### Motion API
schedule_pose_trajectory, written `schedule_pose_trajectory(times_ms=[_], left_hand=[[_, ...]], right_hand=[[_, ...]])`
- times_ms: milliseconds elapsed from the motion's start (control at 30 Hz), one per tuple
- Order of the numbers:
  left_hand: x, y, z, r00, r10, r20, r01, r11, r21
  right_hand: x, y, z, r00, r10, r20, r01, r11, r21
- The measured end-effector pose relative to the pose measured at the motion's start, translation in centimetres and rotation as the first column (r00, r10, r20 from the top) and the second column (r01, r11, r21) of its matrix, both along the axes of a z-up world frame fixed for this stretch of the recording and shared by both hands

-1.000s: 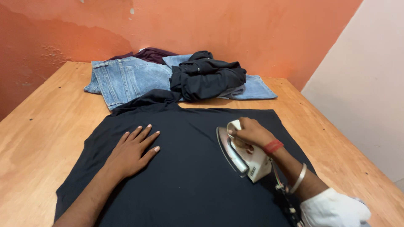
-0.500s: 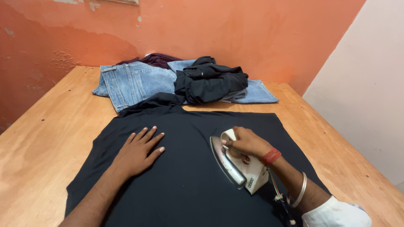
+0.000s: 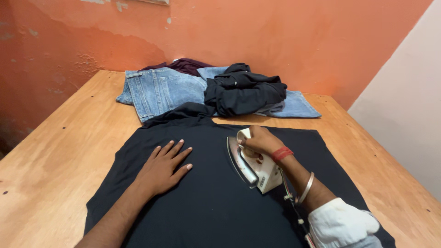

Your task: The person lays a black t-shirt flat on a wooden table and irons it with a handheld electric iron. The person smooths the fabric with one hand while moving the iron back and forth across the shirt's surface. Other folded clothes are visible on the table.

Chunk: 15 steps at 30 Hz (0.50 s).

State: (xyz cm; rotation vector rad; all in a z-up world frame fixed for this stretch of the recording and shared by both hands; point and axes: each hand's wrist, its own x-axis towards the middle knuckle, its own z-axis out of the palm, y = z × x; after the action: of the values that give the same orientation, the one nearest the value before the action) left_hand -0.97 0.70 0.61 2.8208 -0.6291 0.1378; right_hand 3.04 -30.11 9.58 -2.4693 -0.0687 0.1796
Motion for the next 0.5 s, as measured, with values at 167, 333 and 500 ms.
schedule_pose_trajectory(times_ms=[167, 333, 500], left_hand=[[0.0, 0.0, 0.0, 1.000, 0.005, 0.004, -0.005, 1.000, 0.005], [0.0, 0.1, -0.1, 1.000, -0.009, 0.026, 0.009, 0.999, -0.033], [-0.2, 1.2, -0.4, 0.998, -0.032, 0.055, 0.036, 0.997, -0.066]], right_hand=[[1.9, -0.2, -1.1, 0.999, 0.015, 0.034, -0.015, 1.000, -0.001], [3.4, -1.1, -2.9, 0.982, 0.072, 0.173, -0.045, 0.986, -0.158], [1.2, -1.0, -1.5, 0.982, 0.169, 0.081, -0.146, 0.961, -0.234]])
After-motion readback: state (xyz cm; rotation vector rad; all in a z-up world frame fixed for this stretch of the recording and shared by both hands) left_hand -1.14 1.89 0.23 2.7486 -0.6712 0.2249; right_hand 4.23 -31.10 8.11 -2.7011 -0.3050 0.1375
